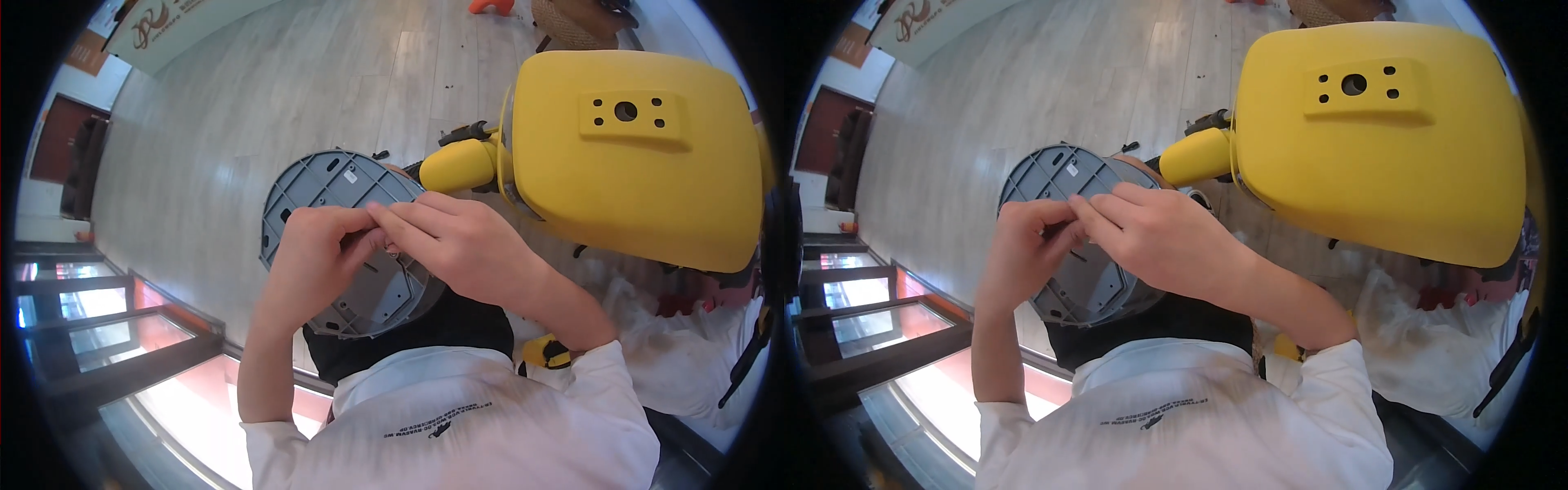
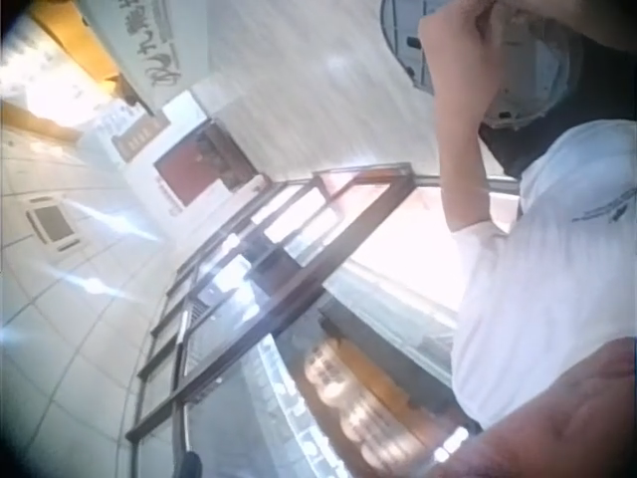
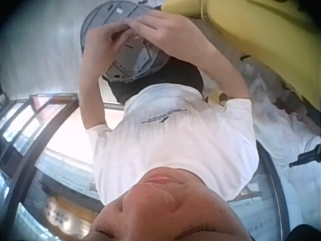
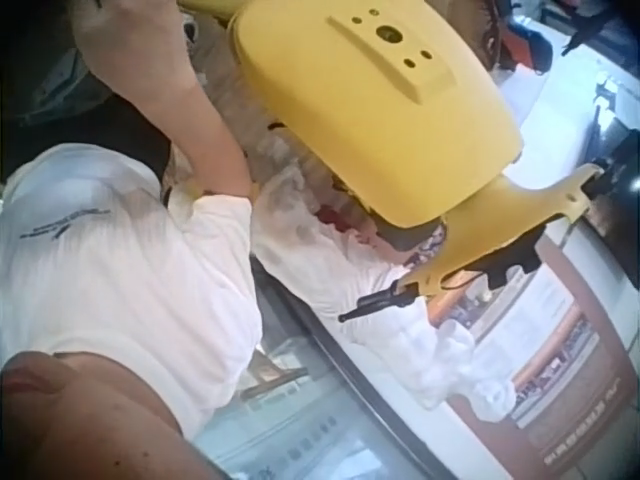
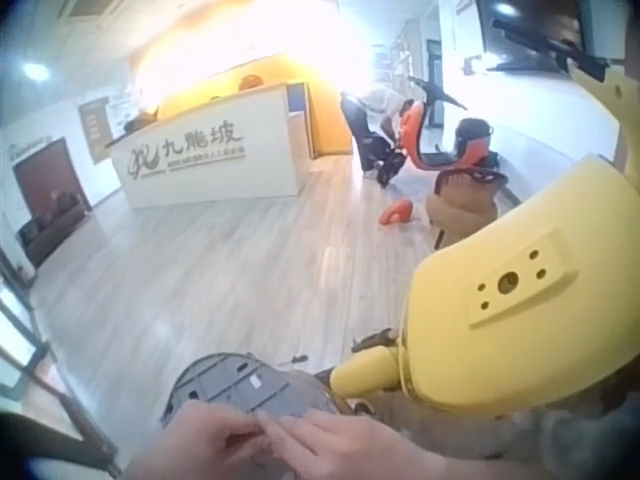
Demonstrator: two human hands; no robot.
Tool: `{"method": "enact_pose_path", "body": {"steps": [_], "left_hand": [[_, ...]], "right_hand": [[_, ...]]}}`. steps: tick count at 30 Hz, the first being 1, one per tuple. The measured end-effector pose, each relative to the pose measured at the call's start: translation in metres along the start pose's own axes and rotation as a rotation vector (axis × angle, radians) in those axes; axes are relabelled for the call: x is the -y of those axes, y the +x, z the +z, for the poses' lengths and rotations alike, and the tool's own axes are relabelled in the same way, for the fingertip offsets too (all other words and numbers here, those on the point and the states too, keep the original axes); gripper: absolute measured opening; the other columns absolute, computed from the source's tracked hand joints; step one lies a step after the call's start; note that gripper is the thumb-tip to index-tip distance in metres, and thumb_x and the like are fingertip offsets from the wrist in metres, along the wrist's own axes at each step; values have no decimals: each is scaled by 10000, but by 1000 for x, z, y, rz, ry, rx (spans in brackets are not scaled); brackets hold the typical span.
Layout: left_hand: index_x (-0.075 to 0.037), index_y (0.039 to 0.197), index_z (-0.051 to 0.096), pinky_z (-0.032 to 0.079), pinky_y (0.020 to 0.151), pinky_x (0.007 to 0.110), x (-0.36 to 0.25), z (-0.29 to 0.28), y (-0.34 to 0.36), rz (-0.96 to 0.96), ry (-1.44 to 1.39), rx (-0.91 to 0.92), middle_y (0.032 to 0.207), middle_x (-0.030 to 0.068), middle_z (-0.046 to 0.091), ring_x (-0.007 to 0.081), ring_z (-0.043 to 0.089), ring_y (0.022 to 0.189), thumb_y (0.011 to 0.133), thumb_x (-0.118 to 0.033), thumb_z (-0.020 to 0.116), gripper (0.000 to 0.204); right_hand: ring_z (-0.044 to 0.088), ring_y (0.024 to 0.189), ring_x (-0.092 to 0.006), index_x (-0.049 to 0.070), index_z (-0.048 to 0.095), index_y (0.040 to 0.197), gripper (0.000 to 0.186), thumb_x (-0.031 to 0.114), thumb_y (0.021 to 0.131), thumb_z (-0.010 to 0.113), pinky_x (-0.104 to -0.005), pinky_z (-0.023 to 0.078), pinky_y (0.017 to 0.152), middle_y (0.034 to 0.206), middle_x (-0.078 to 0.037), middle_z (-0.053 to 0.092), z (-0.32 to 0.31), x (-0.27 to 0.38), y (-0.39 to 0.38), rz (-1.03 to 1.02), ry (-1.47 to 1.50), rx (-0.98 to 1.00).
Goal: Repairing a circular plastic housing, possibly from a robotic vacuum, by inserting internal components and securing them with a hex key.
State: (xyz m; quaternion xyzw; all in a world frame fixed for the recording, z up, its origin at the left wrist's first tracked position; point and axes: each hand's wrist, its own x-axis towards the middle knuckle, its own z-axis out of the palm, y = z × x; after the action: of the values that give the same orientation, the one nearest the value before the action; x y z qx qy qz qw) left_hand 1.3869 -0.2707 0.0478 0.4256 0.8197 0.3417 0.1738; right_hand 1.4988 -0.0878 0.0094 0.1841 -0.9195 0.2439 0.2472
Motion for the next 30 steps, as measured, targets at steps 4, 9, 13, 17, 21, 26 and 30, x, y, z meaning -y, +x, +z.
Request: {"method": "enact_pose_path", "body": {"steps": [4, 9, 13, 17, 21, 26, 30], "left_hand": [[-11, 1018, 775, 497, 631, 280, 1, -5, -6, 16, -92, 77, 792, 116, 708, 185, 629, 668, 867, -114, 794, 184], [-17, 1045, 778, 504, 640, 293, 11, 0, -8, -3, -187, 71, 834, 100, 702, 181, 638, 685, 853, -130, 816, 226], [-18, 1029, 775, 513, 650, 307, 7, 6, -7, 88, -201, 69, 845, 89, 682, 203, 651, 707, 842, -122, 822, 219], [-9, 999, 765, 515, 652, 315, 13, 6, -10, 206, -23, 52, 846, 88, 685, 235, 660, 726, 836, -122, 824, 207], [-10, 960, 763, 515, 650, 325, 19, 4, -6, 136, -108, 59, 857, 108, 710, 268, 659, 712, 840, -105, 808, 160], [-14, 946, 766, 516, 635, 320, 24, 5, -6, 114, -181, 70, 821, 126, 714, 279, 662, 687, 864, -87, 777, 110], [-12, 952, 765, 522, 637, 323, 26, 7, -7, 102, -196, 57, 818, 135, 714, 289, 677, 698, 871, -85, 768, 109]], "right_hand": [[692, 822, -223, -4, 729, 1162, 347, 57, 821, 747, -321, 559, 671, 1011, -99, 725, -9, 4, -14, 92, -11, -53], [710, 764, -239, -1, 740, 1121, 315, -9, 807, 768, -317, 571, 655, 976, -108, 729, 12, 4, -20, 207, 36, -324], [717, 764, -243, -6, 718, 1161, 347, -31, 820, 775, -316, 581, 676, 1032, -119, 727, 17, 7, -17, 324, 163, -390], [718, 773, -238, 1, 715, 1181, 367, -20, 820, 775, -317, 580, 675, 1065, -126, 721, 3, 17, -13, 433, 313, -267], [725, 817, -240, 3, 717, 1140, 332, -18, 810, 746, -325, 585, 686, 1070, -118, 709, -5, 16, -15, 372, 218, -140], [720, 809, -244, 14, 719, 1081, 282, 45, 802, 696, -321, 572, 653, 1032, -102, 702, -9, 4, -20, 198, 34, -18], [714, 748, -227, 7, 725, 1040, 259, 21, 782, 713, -305, 560, 604, 982, -103, 714, -13, 9, -15, 174, -33, 5]]}}
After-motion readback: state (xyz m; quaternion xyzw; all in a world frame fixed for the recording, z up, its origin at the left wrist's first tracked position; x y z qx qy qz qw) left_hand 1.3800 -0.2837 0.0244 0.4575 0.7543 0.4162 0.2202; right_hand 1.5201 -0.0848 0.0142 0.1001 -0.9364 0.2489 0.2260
